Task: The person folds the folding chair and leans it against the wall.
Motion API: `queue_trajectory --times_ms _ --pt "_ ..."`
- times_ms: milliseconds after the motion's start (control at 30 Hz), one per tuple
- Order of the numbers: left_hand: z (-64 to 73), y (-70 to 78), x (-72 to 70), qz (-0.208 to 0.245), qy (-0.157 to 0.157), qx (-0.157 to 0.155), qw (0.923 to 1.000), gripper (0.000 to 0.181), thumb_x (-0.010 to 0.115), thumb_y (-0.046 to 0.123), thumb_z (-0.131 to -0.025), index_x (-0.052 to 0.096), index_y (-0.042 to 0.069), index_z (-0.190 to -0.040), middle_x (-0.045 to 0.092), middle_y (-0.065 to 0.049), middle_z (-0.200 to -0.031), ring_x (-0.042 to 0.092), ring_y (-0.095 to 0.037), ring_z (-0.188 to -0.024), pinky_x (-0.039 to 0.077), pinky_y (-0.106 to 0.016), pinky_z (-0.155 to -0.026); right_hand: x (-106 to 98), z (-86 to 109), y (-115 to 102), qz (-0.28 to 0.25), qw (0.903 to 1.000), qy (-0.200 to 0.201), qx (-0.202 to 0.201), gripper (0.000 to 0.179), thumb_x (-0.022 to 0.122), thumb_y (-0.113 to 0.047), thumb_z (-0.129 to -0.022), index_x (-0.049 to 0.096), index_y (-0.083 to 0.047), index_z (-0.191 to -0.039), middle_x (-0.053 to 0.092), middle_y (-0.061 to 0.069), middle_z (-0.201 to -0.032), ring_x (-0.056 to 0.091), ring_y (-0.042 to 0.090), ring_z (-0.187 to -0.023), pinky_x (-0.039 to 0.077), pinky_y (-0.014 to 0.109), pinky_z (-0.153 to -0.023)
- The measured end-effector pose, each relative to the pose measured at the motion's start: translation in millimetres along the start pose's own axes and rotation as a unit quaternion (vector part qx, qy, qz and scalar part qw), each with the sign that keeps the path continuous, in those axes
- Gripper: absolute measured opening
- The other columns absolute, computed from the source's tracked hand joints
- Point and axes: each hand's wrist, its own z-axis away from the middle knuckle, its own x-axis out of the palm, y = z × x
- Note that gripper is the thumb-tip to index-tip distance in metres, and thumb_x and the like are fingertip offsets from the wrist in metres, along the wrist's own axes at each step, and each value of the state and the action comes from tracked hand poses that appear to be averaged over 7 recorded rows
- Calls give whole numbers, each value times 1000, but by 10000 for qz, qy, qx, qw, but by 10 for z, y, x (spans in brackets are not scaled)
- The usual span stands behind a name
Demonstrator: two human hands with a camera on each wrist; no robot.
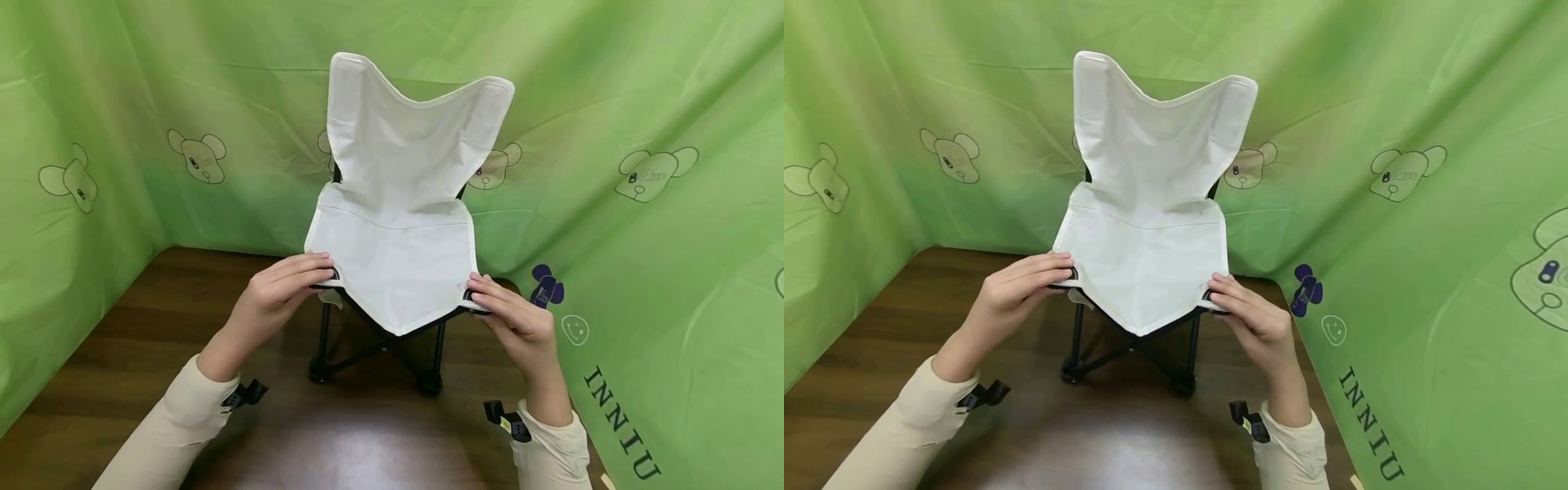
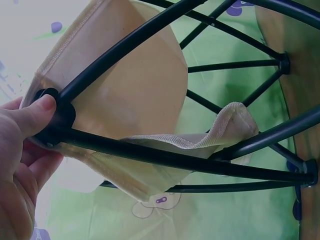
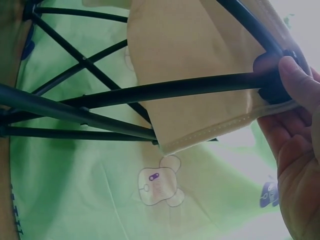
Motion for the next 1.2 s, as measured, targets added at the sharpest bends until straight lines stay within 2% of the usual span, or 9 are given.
queue_trajectory --times_ms 200,400,700,1200 --pt "-53 6 46 -54 67 -38 10000 39 77 -12 -80 74 -1 -118 74 -18 -120 67 -37 -117 49 -39 -109 -20 -48 -3 -112 9999 -37 84 19 72 13 -87 67 27 -99 66 40 -112 66 45 -117 49 47 -108" --pt "-109 20 104 9 140 -42 9999 43 79 -15 -75 75 -2 -116 74 -18 -119 68 -37 -117 50 -40 -108 -39 -84 -6 6 9999 -75 146 20 72 11 -88 67 26 -100 67 39 -113 66 44 -119 49 47 -108" --pt "-210 34 170 -87 179 -15 9998 38 79 -12 -79 75 -1 -116 74 -16 -119 68 -36 -117 50 -39 -109 -28 -171 -15 218 9996 -53 196 20 74 9 -87 69 24 -100 68 38 -111 66 43 -118 51 44 -106" --pt "-322 22 230 -28 261 115 9996 35 79 -10 -80 75 -2 -115 74 -17 -118 68 -37 -116 50 -39 -108 2 -294 10 121 9997 -119 157 22 75 7 -87 69 24 -100 68 38 -111 67 43 -116 52 43 -106"
